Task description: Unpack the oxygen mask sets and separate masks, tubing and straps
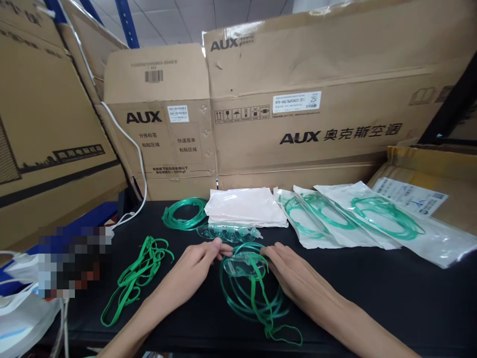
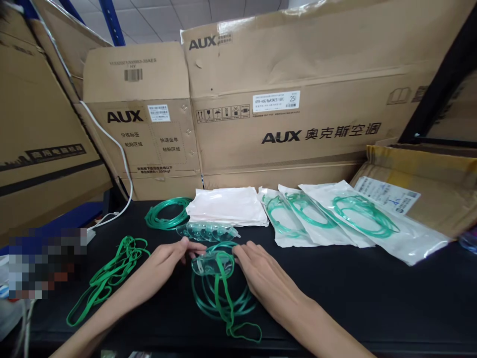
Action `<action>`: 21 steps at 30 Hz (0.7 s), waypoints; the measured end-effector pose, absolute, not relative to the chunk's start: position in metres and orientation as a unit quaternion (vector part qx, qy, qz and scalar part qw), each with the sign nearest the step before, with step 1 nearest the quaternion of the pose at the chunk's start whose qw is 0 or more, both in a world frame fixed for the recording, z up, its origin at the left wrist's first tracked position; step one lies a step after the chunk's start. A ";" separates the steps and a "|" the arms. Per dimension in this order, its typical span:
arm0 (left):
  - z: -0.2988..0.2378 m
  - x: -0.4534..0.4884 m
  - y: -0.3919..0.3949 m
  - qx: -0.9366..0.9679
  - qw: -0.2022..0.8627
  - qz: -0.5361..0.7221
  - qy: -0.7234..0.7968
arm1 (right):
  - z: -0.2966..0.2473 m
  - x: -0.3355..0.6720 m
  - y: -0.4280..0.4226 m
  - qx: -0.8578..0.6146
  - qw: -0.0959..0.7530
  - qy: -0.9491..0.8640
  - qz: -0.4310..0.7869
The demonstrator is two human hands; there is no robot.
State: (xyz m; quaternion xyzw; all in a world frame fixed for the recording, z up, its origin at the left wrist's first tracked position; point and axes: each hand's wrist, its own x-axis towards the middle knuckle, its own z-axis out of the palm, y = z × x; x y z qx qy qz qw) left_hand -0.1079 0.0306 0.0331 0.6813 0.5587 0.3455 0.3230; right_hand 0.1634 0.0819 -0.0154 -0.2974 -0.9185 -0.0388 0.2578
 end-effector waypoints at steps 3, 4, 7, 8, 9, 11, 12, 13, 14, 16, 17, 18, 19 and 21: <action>0.042 -0.097 0.042 0.653 0.401 0.333 0.549 | -0.015 0.159 0.085 -0.282 0.230 -0.928 -0.079; 0.045 -0.093 0.044 0.648 0.445 0.310 0.535 | -0.015 0.157 0.086 -0.273 0.220 -0.932 -0.090; 0.050 -0.085 0.051 0.595 0.589 0.246 0.488 | -0.016 0.153 0.089 -0.254 0.205 -0.938 -0.116; 0.051 -0.084 0.053 0.571 0.620 0.232 0.486 | -0.017 0.152 0.090 -0.252 0.205 -0.938 -0.122; 0.051 -0.082 0.056 0.550 0.639 0.220 0.491 | -0.019 0.152 0.091 -0.251 0.207 -0.937 -0.127; 0.050 -0.080 0.061 0.531 0.655 0.186 0.505 | -0.023 0.151 0.093 -0.247 0.219 -0.934 -0.137; 0.050 -0.079 0.063 0.532 0.656 0.166 0.509 | -0.026 0.151 0.094 -0.242 0.229 -0.932 -0.142; 0.050 -0.078 0.065 0.536 0.654 0.146 0.514 | -0.029 0.151 0.096 -0.236 0.239 -0.930 -0.148; 0.050 -0.076 0.067 0.543 0.646 0.128 0.521 | -0.032 0.150 0.097 -0.229 0.250 -0.928 -0.153; 0.051 -0.071 0.069 0.555 0.620 0.102 0.544 | -0.039 0.149 0.101 -0.214 0.272 -0.924 -0.164; 0.052 -0.068 0.069 0.559 0.608 0.096 0.555 | -0.042 0.149 0.102 -0.208 0.282 -0.920 -0.173; 0.053 -0.065 0.069 0.562 0.599 0.092 0.563 | -0.046 0.149 0.103 -0.205 0.292 -0.916 -0.182; 0.054 -0.063 0.069 0.566 0.593 0.091 0.566 | -0.050 0.150 0.104 -0.204 0.301 -0.911 -0.192; 0.055 -0.059 0.067 0.576 0.582 0.091 0.567 | -0.057 0.153 0.107 -0.207 0.315 -0.902 -0.210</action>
